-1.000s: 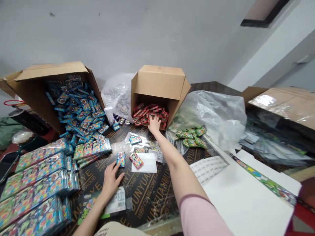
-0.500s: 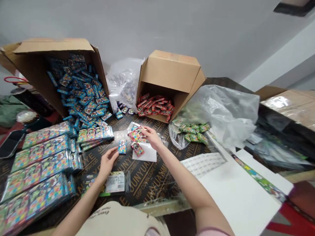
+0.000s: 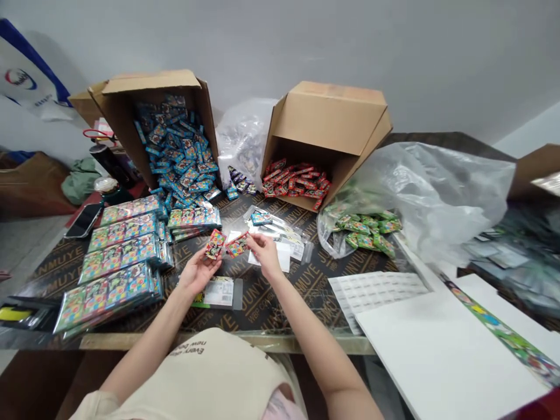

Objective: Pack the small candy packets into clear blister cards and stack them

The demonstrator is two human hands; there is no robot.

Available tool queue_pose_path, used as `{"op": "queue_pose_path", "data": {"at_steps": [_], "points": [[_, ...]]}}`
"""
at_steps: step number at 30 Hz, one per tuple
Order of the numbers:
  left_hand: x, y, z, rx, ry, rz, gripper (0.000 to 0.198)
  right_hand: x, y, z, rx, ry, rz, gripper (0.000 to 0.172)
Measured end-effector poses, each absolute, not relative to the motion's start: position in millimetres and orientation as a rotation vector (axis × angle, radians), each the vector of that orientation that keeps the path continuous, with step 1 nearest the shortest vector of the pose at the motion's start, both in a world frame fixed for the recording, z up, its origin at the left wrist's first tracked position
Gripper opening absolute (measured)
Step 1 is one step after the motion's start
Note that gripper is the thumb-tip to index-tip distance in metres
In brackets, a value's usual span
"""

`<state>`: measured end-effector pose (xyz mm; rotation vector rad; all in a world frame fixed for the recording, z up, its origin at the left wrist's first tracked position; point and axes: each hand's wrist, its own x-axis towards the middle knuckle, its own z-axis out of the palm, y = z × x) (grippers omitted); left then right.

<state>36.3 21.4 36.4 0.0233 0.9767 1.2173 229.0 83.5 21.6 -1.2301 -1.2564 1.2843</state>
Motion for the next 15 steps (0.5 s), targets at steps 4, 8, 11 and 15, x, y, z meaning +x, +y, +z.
{"op": "queue_pose_path", "data": {"at_steps": [4, 8, 11, 15], "points": [[23.5, 12.2, 43.1, 0.004, 0.843, 1.171, 0.025, 229.1, 78.3, 19.5, -1.419, -1.601, 0.776, 0.074], [29.8, -1.3, 45.1, 0.037, 0.721, 1.102, 0.028, 218.6, 48.2, 24.0, -1.309, -1.953, 0.63, 0.1], [41.9, -10.1, 45.9, 0.1, 0.686, 1.039, 0.03, 210.2, 25.9, 29.9, -1.145, -2.065, 0.549, 0.096], [57.0, -19.3, 50.1, 0.184, 0.68, 1.019, 0.028, 209.5, 14.0, 37.7, -1.061, -1.982, 0.446, 0.081]]}}
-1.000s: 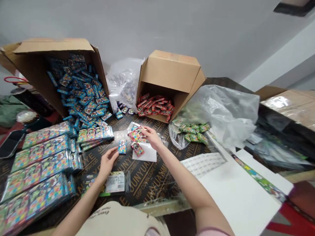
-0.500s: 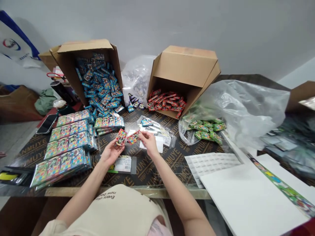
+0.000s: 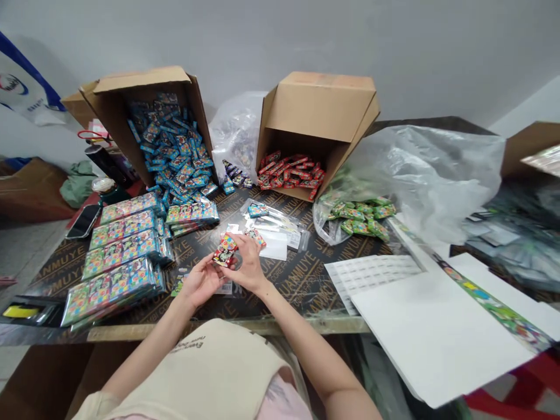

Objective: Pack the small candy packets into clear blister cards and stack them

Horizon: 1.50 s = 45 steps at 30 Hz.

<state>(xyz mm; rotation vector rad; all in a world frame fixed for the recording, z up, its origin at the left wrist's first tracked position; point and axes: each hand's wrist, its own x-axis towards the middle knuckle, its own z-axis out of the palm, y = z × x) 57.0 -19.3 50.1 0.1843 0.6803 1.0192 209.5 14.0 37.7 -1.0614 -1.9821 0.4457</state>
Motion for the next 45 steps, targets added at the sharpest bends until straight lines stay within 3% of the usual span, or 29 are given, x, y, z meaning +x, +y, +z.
{"op": "queue_pose_path", "data": {"at_steps": [3, 8, 10, 13, 15, 21, 28, 35, 39, 45], "points": [[63.9, -22.1, 53.5, 0.314, 0.81, 1.147, 0.025, 214.2, 12.6, 40.9, -1.116, -1.898, 0.395, 0.079], [58.7, -12.6, 56.1, 0.514, 1.079, 1.288, 0.026, 221.1, 7.9, 43.7, -1.228, -1.939, 0.484, 0.098], [50.4, -5.8, 56.8, 0.564, 1.159, 1.344, 0.028, 223.6, 3.4, 44.7, -1.239, -1.955, 0.578, 0.079], [37.5, 2.7, 57.2, 0.646, 1.271, 1.385, 0.032, 226.6, -4.3, 45.5, -1.168, -1.955, 0.722, 0.03], [31.5, 5.8, 56.6, 0.692, 1.305, 1.355, 0.034, 227.8, -7.6, 45.7, -1.112, -1.923, 0.75, 0.022], [28.9, 5.9, 54.0, 0.81, 1.234, 1.161, 0.033, 229.1, -5.1, 47.5, -0.994, -1.888, 0.727, 0.071], [32.5, 3.0, 60.4, 0.717, 1.2, 1.211, 0.053, 222.3, -13.6, 45.9, -0.848, -1.94, 0.899, 0.043], [34.9, -0.7, 54.5, 0.705, 1.127, 1.17, 0.056, 216.6, -11.9, 46.3, -0.82, -1.968, 0.878, 0.083], [41.3, -3.6, 48.7, 0.686, 1.082, 1.153, 0.058, 217.5, -9.2, 44.6, -0.829, -2.006, 0.86, 0.083], [58.4, -17.6, 47.0, 0.774, 1.167, 1.153, 0.046, 217.0, -3.2, 46.6, -1.088, -2.148, 0.449, 0.078]]}}
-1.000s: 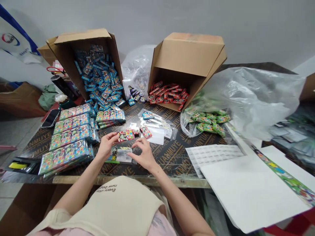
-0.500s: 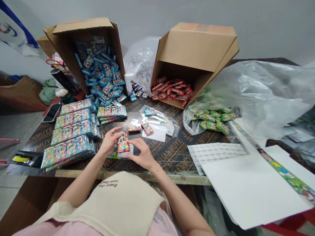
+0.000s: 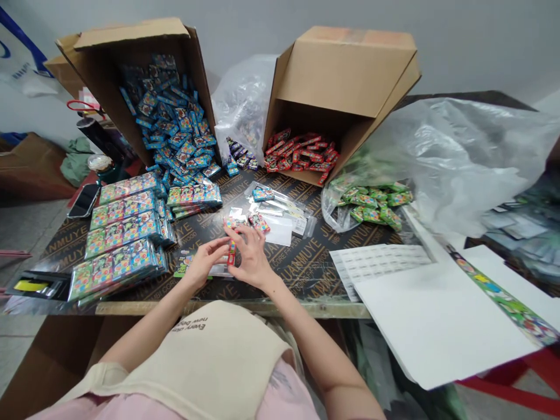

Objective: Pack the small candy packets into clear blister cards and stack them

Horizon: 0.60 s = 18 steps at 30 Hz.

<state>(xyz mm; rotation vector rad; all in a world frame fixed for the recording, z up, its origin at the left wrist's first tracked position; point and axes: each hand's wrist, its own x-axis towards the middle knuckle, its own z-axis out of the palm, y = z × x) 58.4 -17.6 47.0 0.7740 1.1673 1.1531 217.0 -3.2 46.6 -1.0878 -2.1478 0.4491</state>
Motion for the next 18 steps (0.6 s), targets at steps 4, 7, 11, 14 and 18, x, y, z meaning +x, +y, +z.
{"op": "queue_pose_path", "data": {"at_steps": [4, 7, 11, 14, 18], "points": [[65.0, -25.9, 48.4, 0.705, 1.004, 1.043, 0.035, 213.5, -0.4, 48.4, -0.897, -2.293, 0.542, 0.087], [61.9, -26.8, 51.5, 0.561, 0.966, 0.984, 0.034, 214.7, 1.6, 47.7, -0.88, -2.234, 0.579, 0.092], [55.6, -25.1, 55.2, 0.551, 0.97, 0.936, 0.04, 219.2, 2.9, 44.6, -0.897, -2.156, 0.633, 0.089], [47.0, -22.3, 49.9, 0.733, 1.016, 0.898, 0.049, 226.2, 3.4, 42.5, -0.931, -2.109, 0.617, 0.078], [23.4, -19.7, 26.5, 1.43, 1.321, 0.801, 0.064, 246.8, 6.6, 35.5, -1.142, -1.956, 0.438, 0.07]]}}
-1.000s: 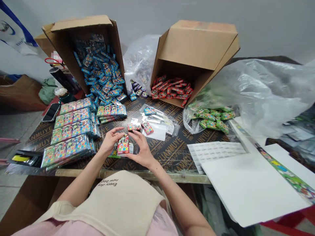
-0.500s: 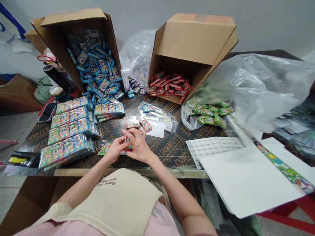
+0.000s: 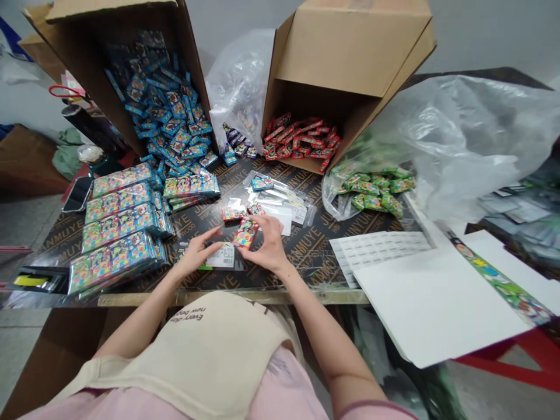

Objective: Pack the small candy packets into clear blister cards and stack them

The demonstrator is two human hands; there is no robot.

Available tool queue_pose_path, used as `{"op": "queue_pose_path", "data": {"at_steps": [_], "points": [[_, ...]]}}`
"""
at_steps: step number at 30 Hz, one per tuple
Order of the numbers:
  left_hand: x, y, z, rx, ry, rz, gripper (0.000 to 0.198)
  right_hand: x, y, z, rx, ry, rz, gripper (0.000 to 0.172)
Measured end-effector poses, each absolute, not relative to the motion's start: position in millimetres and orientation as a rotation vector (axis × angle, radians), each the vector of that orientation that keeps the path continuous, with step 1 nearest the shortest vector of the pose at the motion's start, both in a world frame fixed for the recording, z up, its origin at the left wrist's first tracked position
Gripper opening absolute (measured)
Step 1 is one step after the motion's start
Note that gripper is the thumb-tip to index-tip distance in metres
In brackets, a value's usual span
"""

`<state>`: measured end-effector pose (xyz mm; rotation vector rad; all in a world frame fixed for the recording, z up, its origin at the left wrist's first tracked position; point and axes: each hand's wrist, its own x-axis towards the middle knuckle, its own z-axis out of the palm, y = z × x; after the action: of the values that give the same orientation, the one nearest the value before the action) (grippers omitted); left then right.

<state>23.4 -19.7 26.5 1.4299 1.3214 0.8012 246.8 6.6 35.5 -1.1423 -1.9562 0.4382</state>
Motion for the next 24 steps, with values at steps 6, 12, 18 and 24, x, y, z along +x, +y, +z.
{"op": "queue_pose_path", "data": {"at_steps": [6, 12, 18, 24], "points": [[5.1, -28.3, -5.2, 2.272, 1.401, 0.296, 0.104, 264.4, -2.4, 6.7, -1.222, -2.107, 0.42, 0.078], [6.9, -30.7, 7.3, 2.268, 1.402, 0.557, 0.115, 258.6, -14.0, 3.6, -1.05, -2.141, 0.713, 0.082], [10.1, -31.6, 14.2, 2.318, 1.368, 0.677, 0.114, 257.3, -7.9, 15.7, -1.005, -2.136, 0.697, 0.09], [15.7, -27.8, 25.4, 2.397, 1.523, 0.82, 0.1, 250.2, -21.6, 26.5, -0.937, -2.089, 0.564, 0.052]]}}
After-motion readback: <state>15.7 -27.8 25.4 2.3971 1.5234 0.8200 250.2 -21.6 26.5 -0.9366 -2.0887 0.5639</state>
